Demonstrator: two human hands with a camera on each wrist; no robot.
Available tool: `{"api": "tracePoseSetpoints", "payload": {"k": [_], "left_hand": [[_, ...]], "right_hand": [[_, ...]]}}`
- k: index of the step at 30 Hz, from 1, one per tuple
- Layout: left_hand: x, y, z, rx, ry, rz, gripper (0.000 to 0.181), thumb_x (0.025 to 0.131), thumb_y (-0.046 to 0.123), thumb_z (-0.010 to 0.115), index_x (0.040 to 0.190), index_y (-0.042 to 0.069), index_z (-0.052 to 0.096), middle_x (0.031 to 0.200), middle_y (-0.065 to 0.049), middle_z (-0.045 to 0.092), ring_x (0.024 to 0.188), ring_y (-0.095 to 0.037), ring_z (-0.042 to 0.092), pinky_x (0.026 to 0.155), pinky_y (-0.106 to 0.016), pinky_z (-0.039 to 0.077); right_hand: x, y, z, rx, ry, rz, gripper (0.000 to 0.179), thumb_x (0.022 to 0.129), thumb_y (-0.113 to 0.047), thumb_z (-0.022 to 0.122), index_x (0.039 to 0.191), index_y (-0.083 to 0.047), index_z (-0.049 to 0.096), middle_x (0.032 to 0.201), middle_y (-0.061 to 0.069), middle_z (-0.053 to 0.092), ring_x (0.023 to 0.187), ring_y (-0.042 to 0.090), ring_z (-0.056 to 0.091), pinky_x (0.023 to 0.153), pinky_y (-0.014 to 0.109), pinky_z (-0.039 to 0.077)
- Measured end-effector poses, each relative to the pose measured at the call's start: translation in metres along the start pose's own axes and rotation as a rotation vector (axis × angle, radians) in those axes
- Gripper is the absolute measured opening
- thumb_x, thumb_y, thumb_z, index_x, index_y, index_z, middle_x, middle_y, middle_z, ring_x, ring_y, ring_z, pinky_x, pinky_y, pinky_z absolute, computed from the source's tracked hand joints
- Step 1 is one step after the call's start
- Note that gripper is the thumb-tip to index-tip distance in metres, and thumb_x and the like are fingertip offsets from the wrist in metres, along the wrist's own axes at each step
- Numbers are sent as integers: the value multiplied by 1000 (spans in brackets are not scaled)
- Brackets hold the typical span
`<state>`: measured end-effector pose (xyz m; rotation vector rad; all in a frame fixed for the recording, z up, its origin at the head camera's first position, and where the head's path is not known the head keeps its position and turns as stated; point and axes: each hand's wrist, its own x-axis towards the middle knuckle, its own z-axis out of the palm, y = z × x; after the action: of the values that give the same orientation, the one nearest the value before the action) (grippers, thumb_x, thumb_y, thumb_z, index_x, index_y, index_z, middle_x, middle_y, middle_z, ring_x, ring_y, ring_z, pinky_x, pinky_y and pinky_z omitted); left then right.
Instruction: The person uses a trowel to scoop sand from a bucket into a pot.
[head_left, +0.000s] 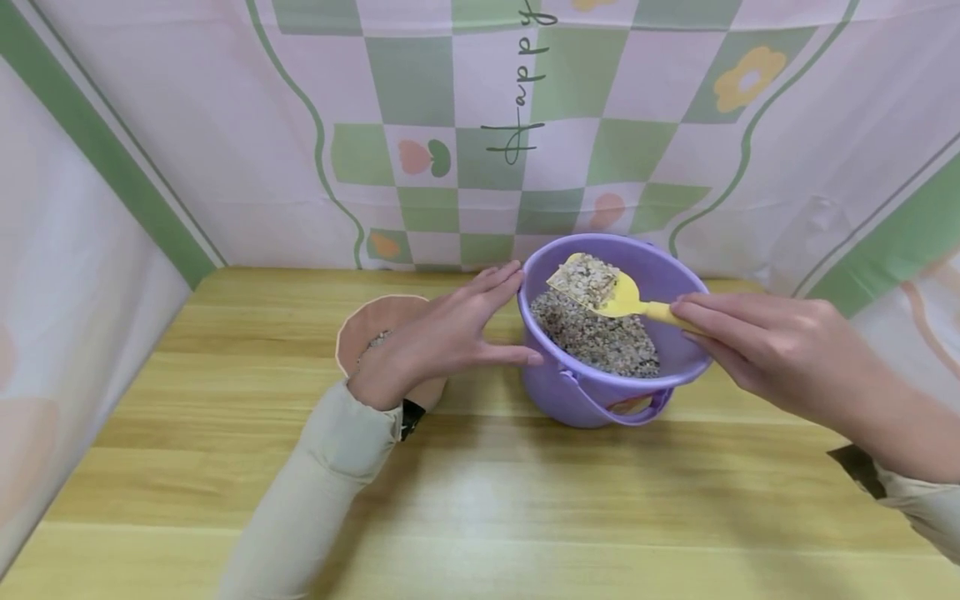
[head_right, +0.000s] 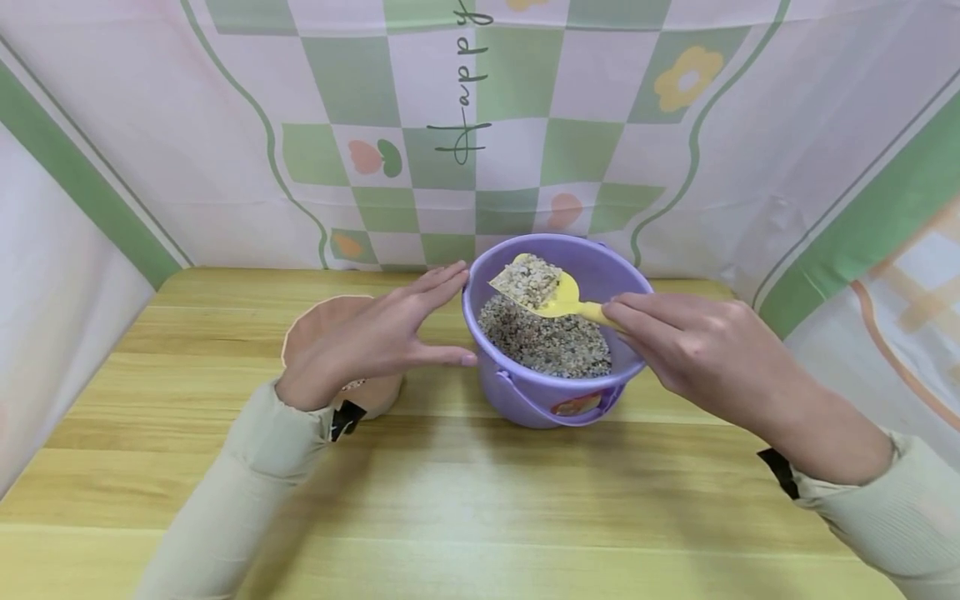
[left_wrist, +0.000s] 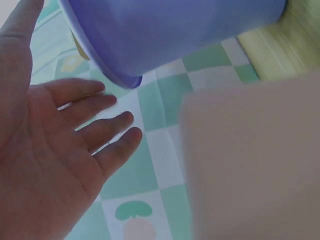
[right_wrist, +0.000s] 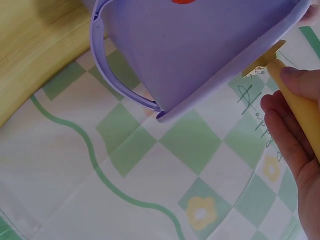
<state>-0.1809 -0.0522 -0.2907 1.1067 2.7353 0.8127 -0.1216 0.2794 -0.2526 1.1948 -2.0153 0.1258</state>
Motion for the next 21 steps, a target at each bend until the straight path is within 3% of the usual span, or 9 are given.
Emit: {"api": "tracePoseSetpoints", "payload": {"k": [3, 6, 7, 9, 13, 14, 16, 19, 21], "left_hand": [[-7, -4, -3, -20, 4, 13, 100, 85, 62, 69, 160, 15, 23, 166, -6, 11, 152, -25, 11, 119, -48, 23], [-16, -8, -7, -4, -2, -15, 101, 84, 69, 63, 160, 16, 23, 167, -3, 9, 152, -20, 11, 119, -42, 26], [-19, -9, -8, 21, -4, -37, 101, 83, 73, 60, 160, 19, 21, 167, 0, 9, 151, -18, 13, 114, -39, 35], [-24, -13, -11, 56, -9, -65, 103, 82, 79, 55, 160, 21, 20, 167, 3, 8, 151, -16, 15, 110, -39, 40], [-31, -22, -15, 112, -2, -82, 104, 81, 82, 51, 160, 20, 22, 166, 0, 13, 150, -17, 19, 84, -35, 55], [-33, -24, -16, 118, -1, -83, 104, 82, 81, 51, 160, 19, 23, 166, -2, 14, 150, -17, 19, 90, -36, 53], [-37, -27, -18, 152, 0, -97, 104, 81, 82, 50, 160, 19, 24, 166, -3, 16, 149, -19, 23, 87, -38, 53], [-43, -32, -20, 174, -1, -115, 106, 80, 80, 57, 159, 17, 26, 166, -4, 17, 147, -25, 29, 106, -46, 44], [-47, -37, -21, 141, -2, -116, 108, 78, 74, 66, 159, 13, 26, 165, -7, 17, 146, -29, 30, 111, -49, 38]], "right_hand": [[3, -2, -1, 9, 19, -3, 47, 108, -34, 42, 101, -2, 77, 93, 11, 76, 73, 33, 71, 89, 26, 51], [7, -5, -2, 18, 36, -7, 46, 108, -33, 43, 101, -3, 76, 92, 11, 76, 72, 33, 71, 95, 21, 46], [9, -5, -2, 21, 44, -9, 45, 108, -32, 43, 101, -3, 76, 91, 11, 76, 71, 33, 71, 97, 20, 44], [12, -7, -2, 29, 53, -13, 44, 108, -32, 43, 101, -3, 76, 91, 11, 75, 71, 33, 71, 99, 18, 42], [18, -10, -1, 48, 67, -20, 42, 108, -30, 43, 103, -3, 75, 90, 10, 75, 70, 32, 70, 103, 11, 37], [20, -10, -1, 56, 71, -22, 41, 108, -30, 43, 103, -3, 75, 90, 10, 75, 70, 32, 69, 104, 8, 32], [22, -12, 1, 72, 79, -28, 40, 107, -29, 44, 104, -3, 74, 90, 11, 75, 71, 32, 69, 105, 8, 29], [24, -14, 2, 88, 85, -37, 40, 107, -28, 44, 103, -2, 74, 90, 11, 75, 72, 33, 69, 105, 8, 30], [25, -14, 2, 94, 84, -40, 40, 107, -28, 44, 102, -2, 74, 90, 11, 75, 73, 33, 69, 106, 9, 31]]}}
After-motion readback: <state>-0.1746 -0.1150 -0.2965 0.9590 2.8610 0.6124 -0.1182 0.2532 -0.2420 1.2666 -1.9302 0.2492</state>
